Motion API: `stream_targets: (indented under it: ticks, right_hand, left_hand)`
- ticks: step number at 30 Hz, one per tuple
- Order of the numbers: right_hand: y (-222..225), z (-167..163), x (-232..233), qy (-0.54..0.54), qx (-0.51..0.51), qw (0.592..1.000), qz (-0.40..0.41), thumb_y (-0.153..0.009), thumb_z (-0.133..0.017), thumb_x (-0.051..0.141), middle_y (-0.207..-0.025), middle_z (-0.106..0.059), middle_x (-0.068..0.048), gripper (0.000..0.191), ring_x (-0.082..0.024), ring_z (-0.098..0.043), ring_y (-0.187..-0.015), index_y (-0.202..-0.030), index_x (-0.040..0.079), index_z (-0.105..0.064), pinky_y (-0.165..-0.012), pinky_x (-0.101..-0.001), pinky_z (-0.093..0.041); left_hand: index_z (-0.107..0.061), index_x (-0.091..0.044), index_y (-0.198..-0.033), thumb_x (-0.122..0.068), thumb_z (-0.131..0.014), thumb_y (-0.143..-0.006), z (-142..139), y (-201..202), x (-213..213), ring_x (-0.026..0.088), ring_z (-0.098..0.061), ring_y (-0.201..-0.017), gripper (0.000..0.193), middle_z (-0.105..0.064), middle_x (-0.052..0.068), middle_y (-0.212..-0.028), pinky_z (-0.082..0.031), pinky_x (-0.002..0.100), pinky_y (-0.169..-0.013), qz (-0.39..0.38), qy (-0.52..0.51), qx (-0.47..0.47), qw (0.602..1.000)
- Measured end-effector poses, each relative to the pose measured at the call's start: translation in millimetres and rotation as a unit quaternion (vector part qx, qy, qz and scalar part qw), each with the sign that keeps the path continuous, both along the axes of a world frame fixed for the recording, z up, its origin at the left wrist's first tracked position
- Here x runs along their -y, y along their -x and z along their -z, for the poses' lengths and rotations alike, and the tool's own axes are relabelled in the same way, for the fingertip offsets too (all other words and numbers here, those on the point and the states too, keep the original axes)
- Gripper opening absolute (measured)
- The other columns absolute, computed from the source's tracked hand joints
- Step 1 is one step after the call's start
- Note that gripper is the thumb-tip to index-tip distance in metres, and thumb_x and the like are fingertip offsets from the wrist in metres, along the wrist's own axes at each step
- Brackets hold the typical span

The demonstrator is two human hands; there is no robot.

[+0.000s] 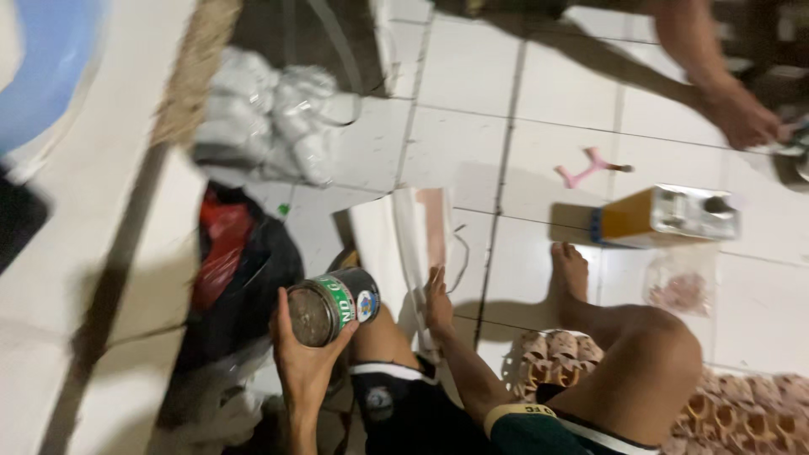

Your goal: The person sits on the floor and prepares shoe parts by arranging foam pieces and applying glue from a can onto a white sheet. They handle pink shoe uppers and foam scraps, using scissors to trim material.

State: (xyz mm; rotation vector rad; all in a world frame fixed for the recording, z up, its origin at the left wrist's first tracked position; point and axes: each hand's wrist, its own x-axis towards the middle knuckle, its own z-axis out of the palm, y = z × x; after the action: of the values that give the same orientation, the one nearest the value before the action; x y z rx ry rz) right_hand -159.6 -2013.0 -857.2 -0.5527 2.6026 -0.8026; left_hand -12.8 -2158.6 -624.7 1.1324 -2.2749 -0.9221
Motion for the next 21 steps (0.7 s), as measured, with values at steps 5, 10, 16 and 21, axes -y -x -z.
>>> stream_targets:
  ticks: [5, 10, 16, 21]
  right_hand:
    - [56, -37, -48, 0.062, 0.114, 0.976, 0.176, -0.091, -0.068, 0.007, -0.087, -0.076, -0.024, 0.091, -0.034, -0.072, -0.073, -0.164, 0.006, -0.014, -0.066, -0.0454, -0.058]
    - [110, -89, -113, 0.216, 0.089, 0.949, 0.212, -0.083, -0.069, 0.004, -0.11, -0.074, -0.027, 0.103, -0.031, -0.077, -0.082, -0.164, 0.013, -0.006, -0.074, -0.0396, -0.066]
    - [199, -228, -206, 0.33, 0.074, 0.918, 0.207, -0.083, -0.073, 0.007, -0.122, -0.072, -0.029, 0.107, -0.026, -0.077, -0.093, -0.165, 0.018, -0.004, -0.075, -0.038, -0.065]
    - [245, -384, -307, 0.435, 0.111, 0.855, 0.26, -0.082, -0.069, 0.0, -0.128, -0.059, -0.024, 0.104, -0.021, -0.069, -0.085, -0.167, 0.018, -0.012, -0.066, -0.0358, -0.059]
  left_hand:
    - [-0.034, -0.001, -0.154, -0.03, -0.097, -0.058, -10, 62, -29, 0.041, -0.051, -0.132, 0.119, -0.05, 0.026, -0.142, -0.044, 0.048, -0.108, 0.056, -0.021, -0.002, 0.998]
    - [-0.032, -0.003, -0.156, -0.032, -0.096, -0.056, -34, 132, -83, 0.042, -0.049, -0.134, 0.122, -0.047, 0.025, -0.146, -0.044, 0.049, -0.109, 0.123, -0.015, -0.012, 0.992]
    - [-0.032, -0.007, -0.155, -0.031, -0.097, -0.052, -134, 208, -152, 0.043, -0.045, -0.138, 0.124, -0.042, 0.025, -0.151, -0.042, 0.051, -0.109, 0.164, -0.033, -0.003, 0.986]
    - [-0.033, -0.008, -0.155, -0.033, -0.097, -0.054, -252, 273, -201, 0.044, -0.043, -0.139, 0.123, -0.042, 0.025, -0.151, -0.042, 0.05, -0.11, 0.208, -0.008, -0.016, 0.978]
